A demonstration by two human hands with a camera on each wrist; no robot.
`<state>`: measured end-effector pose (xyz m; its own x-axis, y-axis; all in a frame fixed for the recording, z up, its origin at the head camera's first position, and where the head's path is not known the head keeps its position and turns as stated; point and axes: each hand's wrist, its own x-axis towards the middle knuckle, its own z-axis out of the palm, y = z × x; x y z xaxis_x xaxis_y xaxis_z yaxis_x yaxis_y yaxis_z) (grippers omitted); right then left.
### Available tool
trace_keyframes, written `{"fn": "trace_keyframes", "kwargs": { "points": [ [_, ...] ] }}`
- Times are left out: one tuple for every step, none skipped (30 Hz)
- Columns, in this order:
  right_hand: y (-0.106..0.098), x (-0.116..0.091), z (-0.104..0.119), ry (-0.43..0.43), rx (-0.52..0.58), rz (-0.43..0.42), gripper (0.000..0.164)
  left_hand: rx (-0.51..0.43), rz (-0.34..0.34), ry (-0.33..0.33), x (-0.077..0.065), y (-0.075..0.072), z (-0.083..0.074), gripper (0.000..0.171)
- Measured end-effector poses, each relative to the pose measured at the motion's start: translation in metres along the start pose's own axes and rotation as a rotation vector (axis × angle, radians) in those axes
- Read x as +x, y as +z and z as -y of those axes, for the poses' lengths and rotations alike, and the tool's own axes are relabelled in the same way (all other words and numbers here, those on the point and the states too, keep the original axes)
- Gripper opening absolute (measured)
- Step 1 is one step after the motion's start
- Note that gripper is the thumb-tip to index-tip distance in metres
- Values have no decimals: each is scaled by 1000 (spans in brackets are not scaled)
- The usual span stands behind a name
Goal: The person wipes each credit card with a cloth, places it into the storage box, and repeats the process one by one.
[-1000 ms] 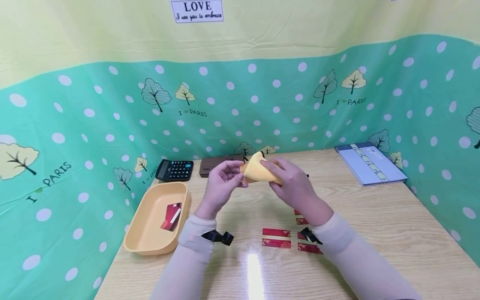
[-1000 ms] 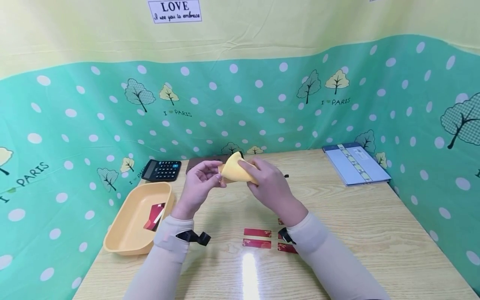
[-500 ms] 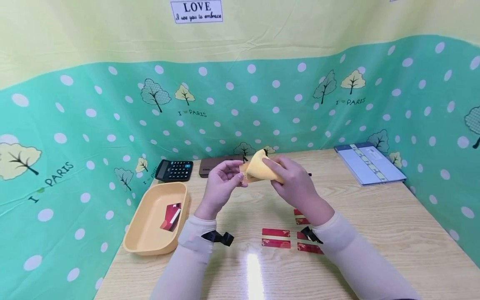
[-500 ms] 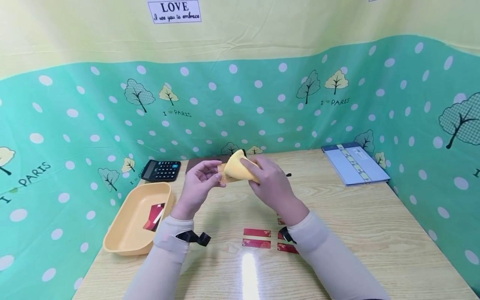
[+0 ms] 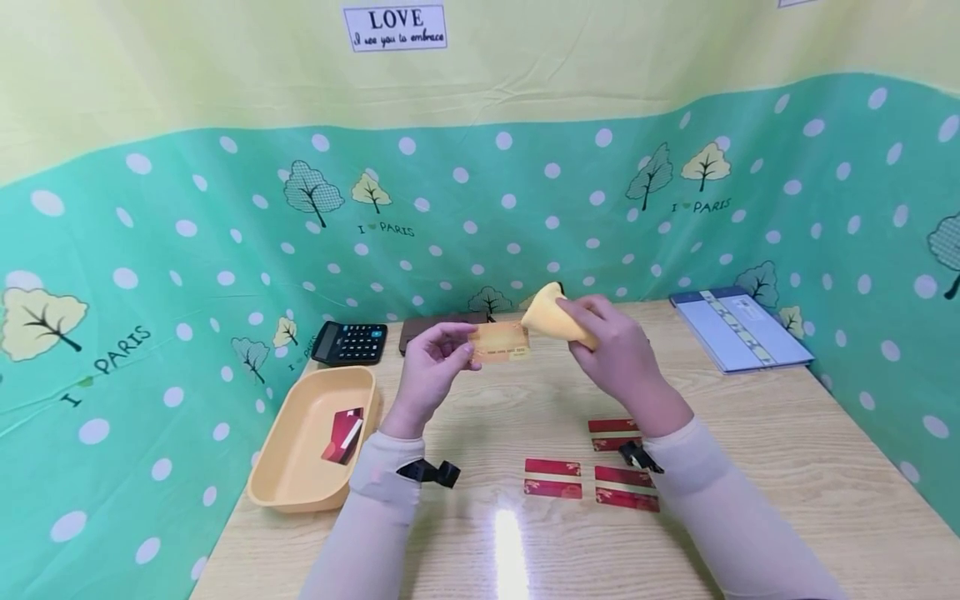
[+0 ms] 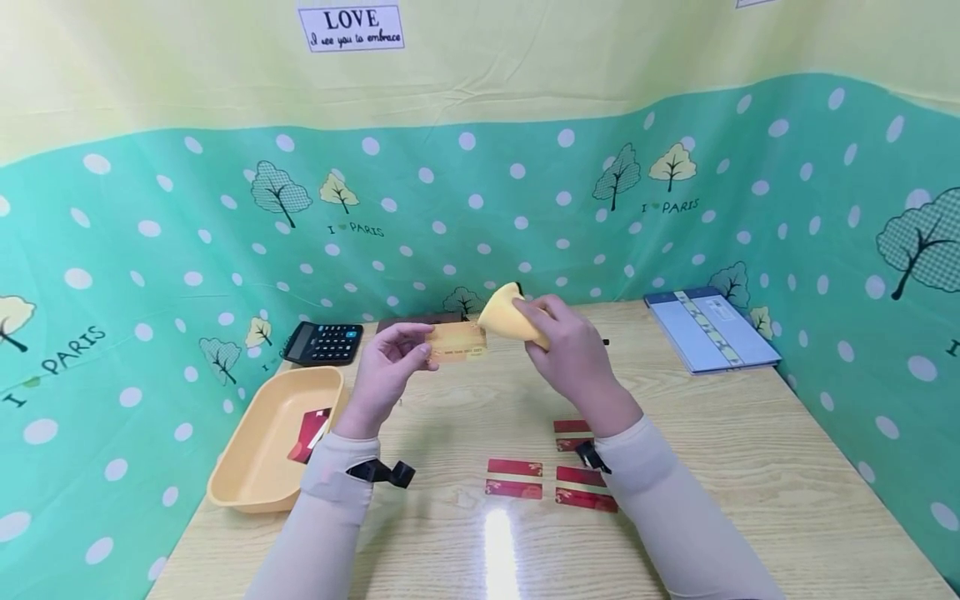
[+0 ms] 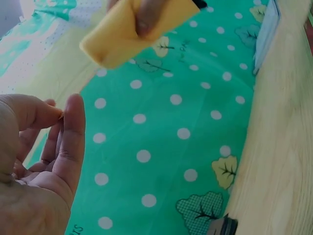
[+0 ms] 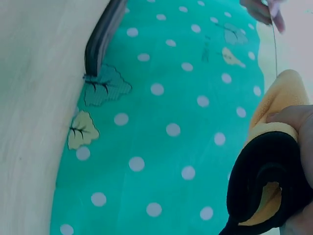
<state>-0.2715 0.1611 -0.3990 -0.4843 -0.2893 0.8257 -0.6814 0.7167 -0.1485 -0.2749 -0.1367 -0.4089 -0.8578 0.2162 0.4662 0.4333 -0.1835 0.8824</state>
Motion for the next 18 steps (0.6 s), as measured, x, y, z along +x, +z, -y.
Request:
{"fn": "trace_keyframes", "kwargs": {
  "points": [
    [-2,0,-2,6,1,-11,61,4,-4,-3,0,0,0,27],
    [-4,1,-4,12,0,-21,61,10,-6,-4,0,-1,1,26],
    [-6,1,-5,19,-1,-26,61,15,-7,-6,0,-1,1,26],
    [-8,1,-7,26,0,-32,61,19,-8,-6,0,-1,1,26],
    [-9,1,-8,32,1,-37,61,22,-10,-5,0,-1,1,26],
    [-10,1,-8,39,3,-40,60,22,-14,-4,0,-1,1,27],
    [-12,2,-9,45,5,-42,60,22,-17,-3,0,-1,1,27],
    [-12,2,-9,50,8,-44,59,23,-20,-2,0,-1,1,27],
    [-13,2,-9,53,13,-46,59,24,-24,-2,0,-1,1,27],
    [-14,2,-9,53,15,-48,58,24,-29,-2,0,0,0,27],
    [-14,2,-9,54,20,-50,57,25,-35,-3,0,0,0,27],
    [-15,2,-9,54,23,-51,57,25,-39,-4,0,0,0,27],
    [-15,2,-9,50,24,-54,56,30,-44,-5,0,0,0,27],
    [-15,2,-9,48,26,-57,56,35,-48,-5,0,0,0,27],
    [-15,2,-9,47,28,-60,56,40,-50,-4,0,0,0,29],
    [-15,3,-9,45,29,-61,56,46,-52,-3,0,0,0,30],
    [-16,3,-9,45,29,-63,56,52,-52,0,0,0,-1,32],
    [-16,3,-9,44,28,-67,56,58,-52,2,0,0,-1,33]
  ]
}}
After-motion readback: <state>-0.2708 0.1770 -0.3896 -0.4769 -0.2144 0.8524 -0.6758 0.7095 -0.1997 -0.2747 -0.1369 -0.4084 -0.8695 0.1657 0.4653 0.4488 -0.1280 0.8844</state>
